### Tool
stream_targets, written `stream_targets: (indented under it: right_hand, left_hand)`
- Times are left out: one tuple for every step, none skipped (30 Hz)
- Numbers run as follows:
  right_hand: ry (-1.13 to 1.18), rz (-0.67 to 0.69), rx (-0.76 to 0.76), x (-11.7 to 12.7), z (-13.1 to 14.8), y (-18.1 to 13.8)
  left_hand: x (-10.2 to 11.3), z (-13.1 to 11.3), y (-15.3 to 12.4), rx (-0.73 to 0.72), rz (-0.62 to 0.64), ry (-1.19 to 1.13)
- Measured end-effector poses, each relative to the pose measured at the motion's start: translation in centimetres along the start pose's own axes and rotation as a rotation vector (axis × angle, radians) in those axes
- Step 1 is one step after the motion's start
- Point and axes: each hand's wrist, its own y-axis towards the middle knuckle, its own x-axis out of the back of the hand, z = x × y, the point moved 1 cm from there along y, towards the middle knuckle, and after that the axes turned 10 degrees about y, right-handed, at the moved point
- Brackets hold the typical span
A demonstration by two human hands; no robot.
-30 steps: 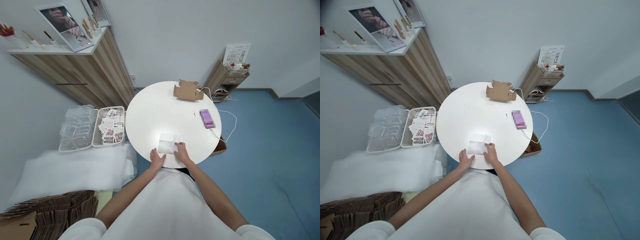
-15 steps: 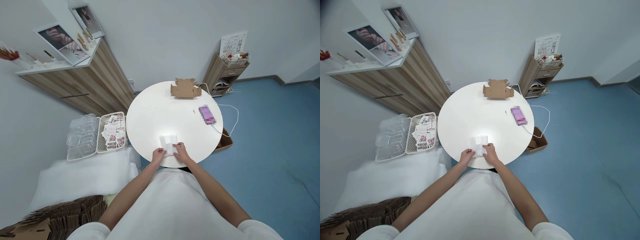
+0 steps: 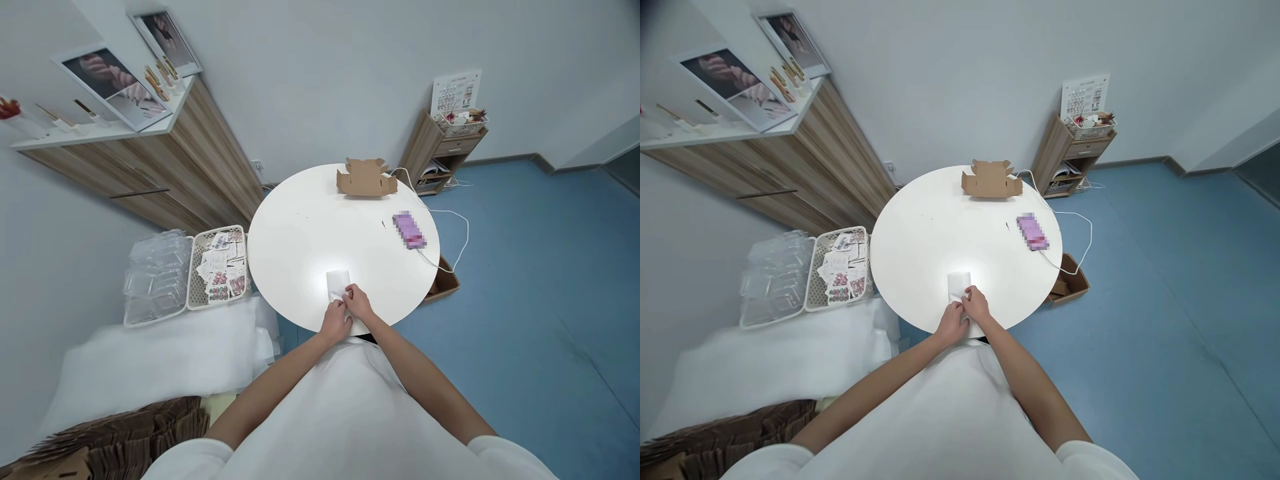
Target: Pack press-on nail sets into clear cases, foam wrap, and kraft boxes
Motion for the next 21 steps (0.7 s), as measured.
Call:
stream_targets:
  right_hand:
    - [-0.049, -0.025, -0.005, -0.2, 0.0, 0.1]
    - [-0.088, -0.043, -0.001, -0.3, 0.0, 0.3]
    - [-0.114, -0.052, 0.010, -0.4, -0.1, 0.4]
    - [-0.130, -0.054, 0.028, -0.5, -0.1, 0.4]
    - [-0.141, -0.053, 0.047, -0.5, -0.2, 0.5]
    - [-0.152, -0.052, 0.069, -0.5, -0.3, 0.5]
    - [-0.169, -0.048, 0.094, -0.5, -0.4, 0.4]
    - [-0.193, -0.045, 0.124, -0.4, -0.4, 0.2]
    - [-0.226, -0.042, 0.163, -0.3, -0.4, 0.0]
    - [-0.270, -0.039, 0.214, -0.2, -0.4, -0.3]
    - [-0.322, -0.031, 0.278, -0.1, -0.5, -0.6]
    - [-0.376, -0.013, 0.355, 0.1, -0.5, -0.9]
    - [-0.429, 0.020, 0.439, 0.3, -0.5, -1.3]
    - [-0.476, 0.067, 0.520, 0.5, -0.6, -1.6]
    - [-0.517, 0.125, 0.590, 0.7, -0.6, -1.8]
    - [-0.554, 0.183, 0.641, 0.9, -0.7, -1.8]
    - [-0.587, 0.231, 0.671, 1.0, -0.6, -1.8]
    - [-0.619, 0.263, 0.681, 1.1, -0.5, -1.6]
    - [-0.648, 0.281, 0.679, 1.2, -0.2, -1.4]
    - [-0.673, 0.290, 0.670, 1.2, 0.1, -1.1]
    - [-0.690, 0.297, 0.658, 1.2, 0.6, -0.8]
  left_hand:
    - [0.0, 0.2, -0.4, -0.054, -0.010, 0.004]
    - [0.1, 0.5, -0.8, -0.096, -0.025, 0.000]
    - [0.4, 0.8, -1.0, -0.121, -0.050, -0.004]
    - [0.6, 1.2, -1.0, -0.126, -0.085, 0.004]
    - [1.0, 1.5, -0.9, -0.115, -0.125, 0.027]
    - [1.3, 1.9, -0.7, -0.102, -0.163, 0.066]
    - [1.5, 2.1, -0.5, -0.096, -0.189, 0.114]
    - [1.6, 2.3, -0.1, -0.107, -0.196, 0.165]
    - [1.7, 2.4, 0.2, -0.131, -0.186, 0.211]
    - [1.7, 2.4, 0.5, -0.156, -0.168, 0.248]
    - [1.6, 2.5, 0.7, -0.174, -0.151, 0.278]
    - [1.5, 2.5, 0.9, -0.181, -0.137, 0.298]
    - [1.5, 2.5, 1.0, -0.182, -0.126, 0.309]
    - [1.5, 2.6, 1.0, -0.178, -0.116, 0.311]
    - [1.6, 2.7, 1.1, -0.175, -0.104, 0.305]
    - [1.7, 2.9, 1.1, -0.178, -0.085, 0.294]
    - [1.9, 3.0, 1.2, -0.186, -0.061, 0.279]
    - [2.2, 3.1, 1.3, -0.198, -0.036, 0.264]
    - [2.5, 3.2, 1.4, -0.210, -0.013, 0.249]
    - [2.9, 3.2, 1.6, -0.220, 0.005, 0.235]
    - [3.2, 3.2, 1.7, -0.226, 0.017, 0.221]
